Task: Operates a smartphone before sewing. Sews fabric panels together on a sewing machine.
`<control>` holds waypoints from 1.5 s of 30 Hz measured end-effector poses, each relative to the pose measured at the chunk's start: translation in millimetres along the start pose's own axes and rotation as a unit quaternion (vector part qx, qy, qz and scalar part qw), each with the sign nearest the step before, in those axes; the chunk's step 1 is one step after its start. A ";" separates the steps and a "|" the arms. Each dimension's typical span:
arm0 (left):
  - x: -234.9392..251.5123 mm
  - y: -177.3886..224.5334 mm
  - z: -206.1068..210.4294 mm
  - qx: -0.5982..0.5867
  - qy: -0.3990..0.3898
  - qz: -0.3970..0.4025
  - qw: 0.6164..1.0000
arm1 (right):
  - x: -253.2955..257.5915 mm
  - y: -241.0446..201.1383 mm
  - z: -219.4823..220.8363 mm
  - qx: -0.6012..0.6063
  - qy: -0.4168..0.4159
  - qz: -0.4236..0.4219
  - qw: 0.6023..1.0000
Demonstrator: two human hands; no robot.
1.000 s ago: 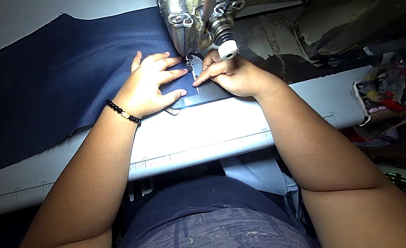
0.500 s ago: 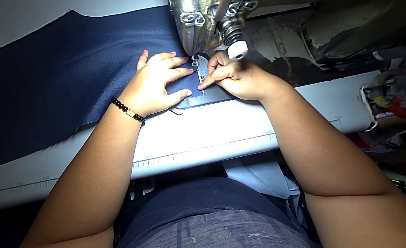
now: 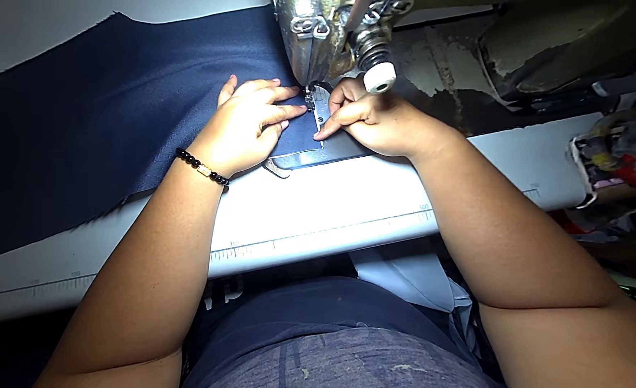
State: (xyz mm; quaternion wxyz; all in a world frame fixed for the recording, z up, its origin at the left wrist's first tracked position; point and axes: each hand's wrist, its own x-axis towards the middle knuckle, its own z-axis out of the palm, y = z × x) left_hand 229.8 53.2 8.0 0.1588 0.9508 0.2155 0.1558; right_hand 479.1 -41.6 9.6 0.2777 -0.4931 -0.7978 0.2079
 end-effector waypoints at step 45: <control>-95.1 81.3 -4.5 0.015 -0.009 0.007 1.000 | 13.6 -55.6 36.5 -0.159 -0.021 0.119 0.980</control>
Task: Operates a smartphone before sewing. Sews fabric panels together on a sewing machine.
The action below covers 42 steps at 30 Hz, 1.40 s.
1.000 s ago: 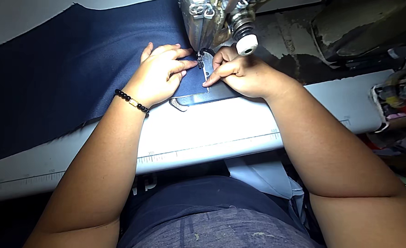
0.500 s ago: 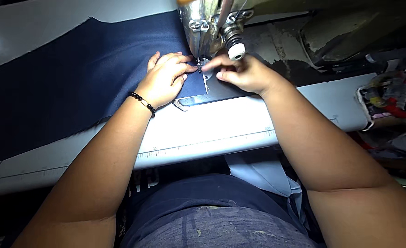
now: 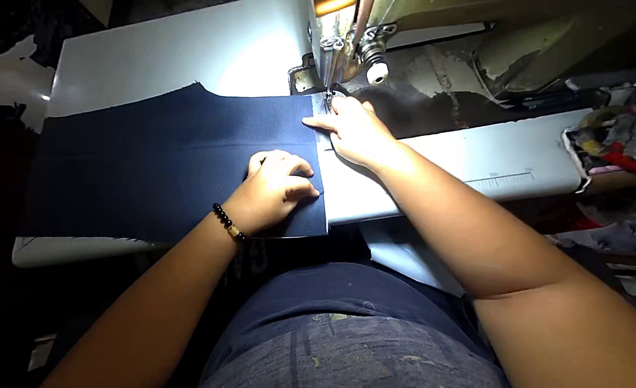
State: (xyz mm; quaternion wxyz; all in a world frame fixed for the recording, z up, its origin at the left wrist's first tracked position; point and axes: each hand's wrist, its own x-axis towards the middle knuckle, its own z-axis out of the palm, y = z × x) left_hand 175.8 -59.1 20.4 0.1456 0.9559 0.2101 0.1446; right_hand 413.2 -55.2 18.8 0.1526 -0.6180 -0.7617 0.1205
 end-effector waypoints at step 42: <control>37.4 -27.3 -0.5 -0.159 -0.109 -0.067 0.979 | 4.8 29.5 4.9 0.031 0.155 0.128 0.979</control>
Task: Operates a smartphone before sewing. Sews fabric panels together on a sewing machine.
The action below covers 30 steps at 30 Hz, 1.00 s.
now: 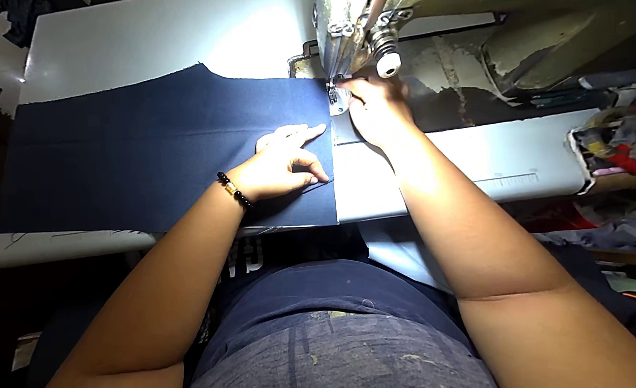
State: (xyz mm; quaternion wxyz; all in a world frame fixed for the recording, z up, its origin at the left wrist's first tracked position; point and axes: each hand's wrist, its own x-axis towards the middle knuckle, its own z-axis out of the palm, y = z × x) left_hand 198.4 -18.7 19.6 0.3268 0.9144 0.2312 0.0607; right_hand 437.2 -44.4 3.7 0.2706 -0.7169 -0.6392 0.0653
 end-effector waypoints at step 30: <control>42.2 2.7 -3.8 0.138 0.105 -0.008 0.985 | -11.3 13.9 -7.1 0.142 -0.060 -0.218 0.964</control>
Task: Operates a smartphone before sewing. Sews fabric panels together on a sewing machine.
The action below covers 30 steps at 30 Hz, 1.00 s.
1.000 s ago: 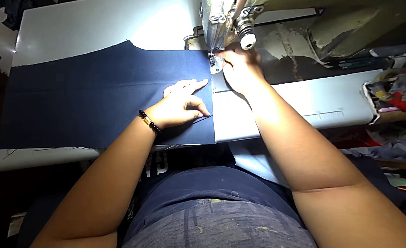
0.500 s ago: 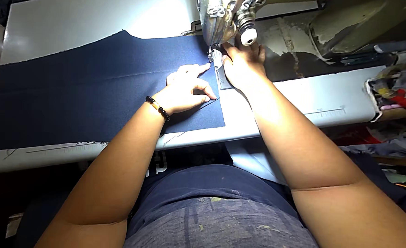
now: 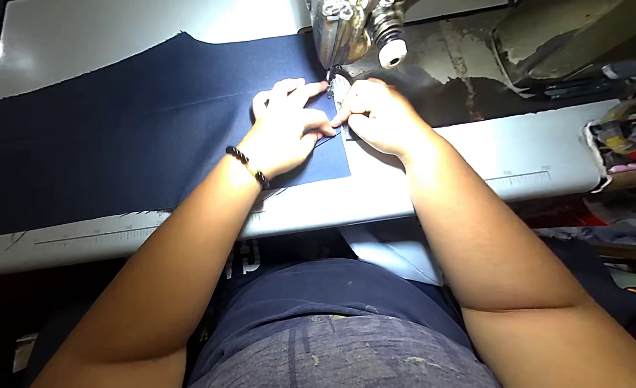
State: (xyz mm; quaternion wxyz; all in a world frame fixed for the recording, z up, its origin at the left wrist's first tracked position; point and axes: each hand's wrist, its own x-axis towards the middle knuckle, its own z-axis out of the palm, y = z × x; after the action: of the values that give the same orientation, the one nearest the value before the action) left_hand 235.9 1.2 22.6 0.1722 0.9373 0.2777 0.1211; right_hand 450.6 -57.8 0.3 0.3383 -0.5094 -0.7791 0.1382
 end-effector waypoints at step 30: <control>66.1 -56.8 -4.3 0.063 0.036 -0.017 0.997 | 2.9 -1.4 1.0 -0.065 0.022 0.086 0.994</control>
State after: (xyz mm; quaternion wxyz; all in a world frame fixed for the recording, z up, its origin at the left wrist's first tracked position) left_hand 261.3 84.2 13.0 0.1045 0.9365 0.3065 0.1345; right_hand 448.3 -55.7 1.4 0.3079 -0.5983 -0.7322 0.1048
